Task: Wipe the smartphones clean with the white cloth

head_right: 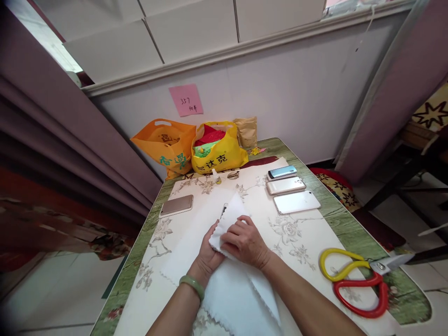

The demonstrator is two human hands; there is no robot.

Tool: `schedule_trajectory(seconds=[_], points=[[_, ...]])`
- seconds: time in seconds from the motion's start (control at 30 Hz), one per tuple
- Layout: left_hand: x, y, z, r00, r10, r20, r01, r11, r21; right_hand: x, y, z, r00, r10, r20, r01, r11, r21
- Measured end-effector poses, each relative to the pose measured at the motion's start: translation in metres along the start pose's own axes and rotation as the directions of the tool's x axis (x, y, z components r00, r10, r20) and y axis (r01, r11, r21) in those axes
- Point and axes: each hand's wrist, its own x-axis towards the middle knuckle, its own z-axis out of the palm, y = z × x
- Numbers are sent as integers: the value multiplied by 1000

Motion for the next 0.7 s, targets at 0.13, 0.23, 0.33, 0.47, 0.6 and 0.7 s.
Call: schedule_trajectory(seconds=[0.13, 0.23, 0.33, 0.47, 0.6, 0.7], points=[[-2, -1, 2, 997, -68, -46, 71, 996, 59, 0, 16, -4, 952, 249, -179, -275, 950, -145], [-4, 0, 5, 991, -125, -47, 129, 986, 101, -2, 29, -11, 885, 372, -280, -423, 893, -152], [-4, 1, 8, 995, -92, -46, 96, 992, 82, -4, 32, -14, 867, 391, -309, -433, 898, -81], [-4, 0, 8, 997, -44, -60, 48, 997, 68, -3, 25, -12, 935, 284, -212, -304, 950, -68], [-5, -2, 7, 998, -47, -45, 52, 992, 113, -2, 22, -9, 951, 263, -161, -283, 952, -117], [-5, -2, 7, 998, -28, -54, 34, 994, 108, -2, 18, -8, 967, 220, -126, -232, 969, -89]])
